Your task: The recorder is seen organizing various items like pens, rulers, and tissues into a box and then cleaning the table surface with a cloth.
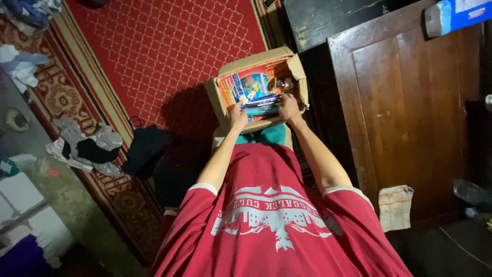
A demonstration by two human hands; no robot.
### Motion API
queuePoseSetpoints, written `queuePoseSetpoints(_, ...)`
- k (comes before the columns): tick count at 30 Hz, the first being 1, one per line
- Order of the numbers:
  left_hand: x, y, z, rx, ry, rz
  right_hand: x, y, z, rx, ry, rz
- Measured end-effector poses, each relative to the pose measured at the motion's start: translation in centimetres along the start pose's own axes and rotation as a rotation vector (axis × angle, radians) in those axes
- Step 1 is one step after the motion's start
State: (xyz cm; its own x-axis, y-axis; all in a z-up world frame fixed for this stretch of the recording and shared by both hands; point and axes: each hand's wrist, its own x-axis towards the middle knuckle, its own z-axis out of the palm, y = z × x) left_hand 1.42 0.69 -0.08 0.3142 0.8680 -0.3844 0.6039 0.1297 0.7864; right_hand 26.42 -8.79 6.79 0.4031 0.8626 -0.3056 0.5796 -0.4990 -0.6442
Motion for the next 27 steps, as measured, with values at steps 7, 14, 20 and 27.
queuePoseSetpoints(7, -0.4, 2.6, -0.7, -0.074, -0.085, -0.053, -1.7, -3.1, -3.9, 0.142, -0.02, 0.014)
queuePoseSetpoints(14, -3.2, 11.3, -6.3, 0.233, -0.23, 0.07, -6.7, -6.8, -8.2, 0.243, 0.092, 0.141)
queuePoseSetpoints(20, -6.1, 19.0, -9.1, 0.395, -0.298, 0.484, -13.1, -7.3, -13.2, 0.09, 0.343, 0.052)
queuePoseSetpoints(27, -12.2, 30.2, -8.4, 0.674, -0.323, 0.747, -22.8, -5.5, -18.7, -0.123, 0.512, 0.225)
